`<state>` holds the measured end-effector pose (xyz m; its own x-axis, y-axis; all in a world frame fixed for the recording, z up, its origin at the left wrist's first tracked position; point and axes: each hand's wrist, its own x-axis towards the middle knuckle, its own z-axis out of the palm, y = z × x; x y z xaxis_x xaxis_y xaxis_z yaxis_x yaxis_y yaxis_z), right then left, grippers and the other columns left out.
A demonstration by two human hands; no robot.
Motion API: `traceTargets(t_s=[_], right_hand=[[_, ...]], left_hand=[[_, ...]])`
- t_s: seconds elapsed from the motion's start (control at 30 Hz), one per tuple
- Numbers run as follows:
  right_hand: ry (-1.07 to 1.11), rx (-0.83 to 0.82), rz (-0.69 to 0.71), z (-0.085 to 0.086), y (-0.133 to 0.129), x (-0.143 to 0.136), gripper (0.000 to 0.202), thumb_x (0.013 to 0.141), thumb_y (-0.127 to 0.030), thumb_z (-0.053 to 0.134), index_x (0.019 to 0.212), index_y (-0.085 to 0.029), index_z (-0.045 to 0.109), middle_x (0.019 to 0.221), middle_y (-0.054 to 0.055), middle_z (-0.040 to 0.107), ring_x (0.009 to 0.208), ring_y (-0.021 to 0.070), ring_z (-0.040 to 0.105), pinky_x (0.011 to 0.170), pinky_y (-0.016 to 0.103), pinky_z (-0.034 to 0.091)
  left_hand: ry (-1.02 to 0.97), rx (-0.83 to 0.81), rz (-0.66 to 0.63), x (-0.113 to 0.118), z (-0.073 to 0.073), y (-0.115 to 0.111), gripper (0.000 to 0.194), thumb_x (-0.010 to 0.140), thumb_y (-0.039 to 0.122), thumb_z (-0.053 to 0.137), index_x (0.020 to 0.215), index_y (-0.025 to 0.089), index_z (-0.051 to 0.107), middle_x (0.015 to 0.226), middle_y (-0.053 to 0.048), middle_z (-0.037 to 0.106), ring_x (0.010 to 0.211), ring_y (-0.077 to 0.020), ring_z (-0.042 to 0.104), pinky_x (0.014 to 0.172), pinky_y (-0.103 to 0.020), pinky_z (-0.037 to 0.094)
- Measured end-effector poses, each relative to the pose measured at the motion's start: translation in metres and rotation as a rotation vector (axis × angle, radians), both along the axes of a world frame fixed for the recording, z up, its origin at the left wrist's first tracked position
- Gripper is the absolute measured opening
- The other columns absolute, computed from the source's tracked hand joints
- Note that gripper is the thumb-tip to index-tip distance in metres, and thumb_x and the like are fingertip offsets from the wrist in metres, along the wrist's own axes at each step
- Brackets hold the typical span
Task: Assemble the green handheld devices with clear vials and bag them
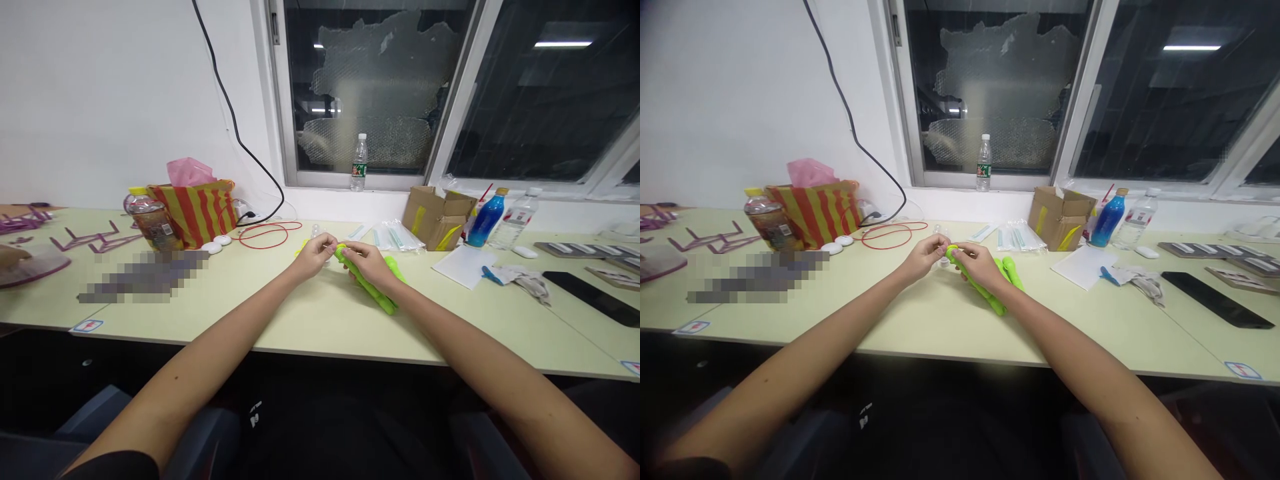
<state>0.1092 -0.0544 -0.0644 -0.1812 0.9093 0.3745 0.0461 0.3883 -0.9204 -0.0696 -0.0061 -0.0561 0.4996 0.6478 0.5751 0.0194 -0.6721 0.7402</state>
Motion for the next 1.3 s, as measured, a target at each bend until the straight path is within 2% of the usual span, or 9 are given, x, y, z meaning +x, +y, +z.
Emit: traceTargets(t_s=[0.2, 0.33, 0.47, 0.67, 0.73, 0.8, 0.93, 1.1, 1.3], right_hand=[[-0.121, 0.068, 0.1, 0.01, -0.007, 0.004, 0.051, 0.073, -0.034, 0.074, 0.122, -0.02, 0.066, 0.079, -0.001, 0.06, 0.056, 0.0091, 0.05, 0.053, 0.024, 0.043], [-0.232, 0.113, 0.083, 0.01, -0.007, 0.006, 0.046, 0.08, -0.03, 0.064, 0.125, -0.019, 0.064, 0.073, -0.002, 0.059, 0.055, 0.0105, 0.051, 0.054, 0.025, 0.043], [-0.333, 0.147, 0.027, 0.006, -0.005, 0.007, 0.05, 0.085, -0.03, 0.059, 0.134, -0.021, 0.057, 0.08, 0.001, 0.064, 0.057, 0.0127, 0.056, 0.059, 0.028, 0.047], [-0.36, 0.276, -0.11, 0.004, -0.001, 0.003, 0.051, 0.085, -0.029, 0.06, 0.135, -0.024, 0.056, 0.121, 0.009, 0.064, 0.098, 0.0214, 0.06, 0.084, 0.035, 0.049], [-0.342, 0.25, -0.125, 0.004, 0.0, 0.001, 0.049, 0.085, -0.029, 0.06, 0.133, -0.023, 0.056, 0.114, 0.008, 0.065, 0.093, 0.0209, 0.061, 0.08, 0.034, 0.05], [-0.314, 0.195, -0.118, 0.005, 0.0, 0.0, 0.045, 0.086, -0.031, 0.059, 0.13, -0.023, 0.057, 0.095, 0.005, 0.065, 0.075, 0.0175, 0.06, 0.067, 0.031, 0.051], [-0.218, 0.041, -0.077, 0.005, 0.001, -0.002, 0.037, 0.087, -0.037, 0.056, 0.122, -0.024, 0.057, 0.069, -0.003, 0.051, 0.045, 0.01, 0.044, 0.043, 0.024, 0.042], [-0.151, -0.05, -0.091, 0.005, 0.007, -0.003, 0.033, 0.085, -0.037, 0.059, 0.115, -0.023, 0.057, 0.067, -0.004, 0.049, 0.041, 0.0087, 0.042, 0.036, 0.022, 0.037], [-0.223, -0.064, -0.167, 0.002, 0.014, -0.003, 0.029, 0.084, -0.035, 0.06, 0.11, -0.022, 0.058, 0.07, -0.002, 0.053, 0.039, 0.0092, 0.044, 0.037, 0.025, 0.038]], left_hand=[[0.008, -0.003, -0.007, -0.004, 0.003, 0.002, 0.041, 0.085, 0.058, 0.058, 0.084, 0.017, 0.057, 0.084, -0.004, 0.056, 0.078, -0.0165, 0.052, 0.072, -0.03, 0.043], [0.04, 0.028, -0.002, -0.004, 0.003, 0.003, 0.041, 0.086, 0.058, 0.057, 0.086, 0.017, 0.06, 0.087, -0.006, 0.058, 0.082, -0.0178, 0.054, 0.075, -0.032, 0.045], [0.04, 0.108, 0.028, -0.004, 0.003, 0.004, 0.037, 0.088, 0.053, 0.056, 0.081, 0.017, 0.06, 0.09, -0.008, 0.06, 0.087, -0.0185, 0.057, 0.081, -0.033, 0.046], [0.055, 0.245, 0.121, -0.006, 0.006, 0.005, 0.032, 0.091, 0.047, 0.054, 0.076, 0.018, 0.058, 0.099, -0.01, 0.064, 0.099, -0.0206, 0.058, 0.089, -0.036, 0.047], [0.036, 0.247, 0.135, -0.005, 0.007, 0.004, 0.032, 0.091, 0.045, 0.053, 0.076, 0.018, 0.058, 0.095, -0.009, 0.065, 0.094, -0.0196, 0.059, 0.086, -0.035, 0.047], [0.032, 0.257, 0.166, -0.004, 0.008, 0.004, 0.031, 0.092, 0.044, 0.052, 0.076, 0.018, 0.058, 0.09, -0.007, 0.065, 0.088, -0.0188, 0.059, 0.083, -0.034, 0.047], [0.038, 0.332, 0.279, -0.003, 0.008, 0.003, 0.024, 0.092, 0.037, 0.052, 0.077, 0.019, 0.058, 0.085, -0.005, 0.064, 0.084, -0.0181, 0.058, 0.08, -0.033, 0.045], [0.057, 0.405, 0.353, 0.0, 0.008, -0.001, 0.018, 0.091, 0.03, 0.052, 0.077, 0.019, 0.056, 0.082, -0.005, 0.063, 0.081, -0.0183, 0.057, 0.079, -0.033, 0.044], [0.102, 0.318, 0.261, 0.007, 0.009, -0.005, 0.021, 0.092, 0.032, 0.05, 0.076, 0.019, 0.055, 0.081, -0.004, 0.061, 0.077, -0.017, 0.053, 0.074, -0.032, 0.043]])
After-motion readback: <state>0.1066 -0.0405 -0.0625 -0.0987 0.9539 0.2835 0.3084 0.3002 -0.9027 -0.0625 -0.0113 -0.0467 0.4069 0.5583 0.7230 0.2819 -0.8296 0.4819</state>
